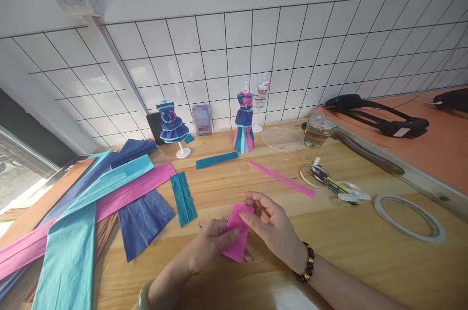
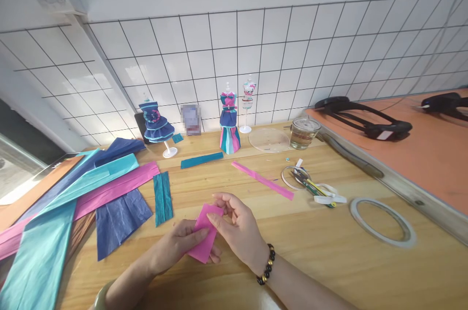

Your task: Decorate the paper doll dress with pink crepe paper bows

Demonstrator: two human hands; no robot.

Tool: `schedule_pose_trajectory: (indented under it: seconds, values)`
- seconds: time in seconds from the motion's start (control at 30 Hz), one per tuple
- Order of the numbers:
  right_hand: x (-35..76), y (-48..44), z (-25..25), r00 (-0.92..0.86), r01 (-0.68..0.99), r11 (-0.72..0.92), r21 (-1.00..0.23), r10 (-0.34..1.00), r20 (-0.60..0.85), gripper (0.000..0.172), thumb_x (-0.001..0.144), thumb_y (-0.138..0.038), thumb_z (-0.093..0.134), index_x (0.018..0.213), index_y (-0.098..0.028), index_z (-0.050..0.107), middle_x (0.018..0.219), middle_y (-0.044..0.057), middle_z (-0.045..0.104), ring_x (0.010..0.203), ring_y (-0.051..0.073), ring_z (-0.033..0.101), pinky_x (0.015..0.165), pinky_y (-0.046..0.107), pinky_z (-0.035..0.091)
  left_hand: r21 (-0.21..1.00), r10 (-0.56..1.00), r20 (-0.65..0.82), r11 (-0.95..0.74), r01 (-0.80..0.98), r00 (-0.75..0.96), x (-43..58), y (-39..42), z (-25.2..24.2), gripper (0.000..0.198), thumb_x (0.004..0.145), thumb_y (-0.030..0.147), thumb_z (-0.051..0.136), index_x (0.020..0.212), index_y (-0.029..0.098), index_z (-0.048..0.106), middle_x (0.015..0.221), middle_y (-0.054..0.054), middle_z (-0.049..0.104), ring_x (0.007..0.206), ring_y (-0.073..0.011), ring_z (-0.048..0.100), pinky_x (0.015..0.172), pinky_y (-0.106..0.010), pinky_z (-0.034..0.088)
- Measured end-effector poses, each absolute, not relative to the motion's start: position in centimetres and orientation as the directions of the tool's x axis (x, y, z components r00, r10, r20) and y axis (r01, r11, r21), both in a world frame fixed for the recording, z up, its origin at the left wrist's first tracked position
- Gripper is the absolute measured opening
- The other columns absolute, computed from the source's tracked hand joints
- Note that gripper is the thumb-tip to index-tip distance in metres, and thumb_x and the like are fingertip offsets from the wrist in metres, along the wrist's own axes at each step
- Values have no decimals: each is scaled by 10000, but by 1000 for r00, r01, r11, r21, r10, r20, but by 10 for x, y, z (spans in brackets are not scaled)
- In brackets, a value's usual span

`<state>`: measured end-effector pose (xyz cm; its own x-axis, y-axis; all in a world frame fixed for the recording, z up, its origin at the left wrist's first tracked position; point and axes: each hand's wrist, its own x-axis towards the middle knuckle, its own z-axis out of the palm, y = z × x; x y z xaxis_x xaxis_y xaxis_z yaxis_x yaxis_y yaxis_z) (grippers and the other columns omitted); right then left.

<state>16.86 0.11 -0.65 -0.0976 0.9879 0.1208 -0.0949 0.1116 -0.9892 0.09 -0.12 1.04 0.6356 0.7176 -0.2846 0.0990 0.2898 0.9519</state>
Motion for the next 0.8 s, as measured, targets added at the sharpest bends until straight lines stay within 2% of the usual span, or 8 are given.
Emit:
schedule_pose_trajectory:
  seconds: [0.2,0.33,0.43,0.63,0.8]
  values:
    - [168,2,-2,-52,-50,121,-991,991,124,303,726,-348,639,980,-190,598,786,31,666,718,157,624,687,275,519,956,713,-262,282,76,651,0,-1,8,445,814,468,487,902,78,681,830,-138,697,801,-238,647,750,-337,489]
    - [170,6,-2,17,-23,126,-992,992,126,334,707,-390,650,973,-192,608,831,51,677,747,178,632,687,289,526,966,778,-212,257,9,591,2,2,1,348,751,378,620,956,98,598,846,-119,686,788,-222,639,716,-320,482]
    - [171,9,-4,40,-32,116,-993,993,115,340,710,-392,647,979,-189,601,866,64,680,782,189,635,697,297,528,971,828,-209,238,11,521,3,5,-3,335,710,349,670,910,105,557,799,-99,682,745,-207,637,669,-294,472]
    - [172,11,-7,22,-45,106,-993,994,105,323,742,-347,625,1011,-178,562,959,80,664,862,182,621,739,284,517,966,842,-245,255,47,481,5,5,-3,328,733,411,627,799,100,547,739,-102,685,683,-196,638,638,-295,476]
    - [173,12,-9,35,-50,134,-990,991,132,299,750,-340,621,997,-181,562,941,71,666,856,181,621,758,294,512,959,829,-272,275,68,488,4,4,-4,341,749,431,602,782,93,575,699,-95,689,614,-167,627,622,-283,484]
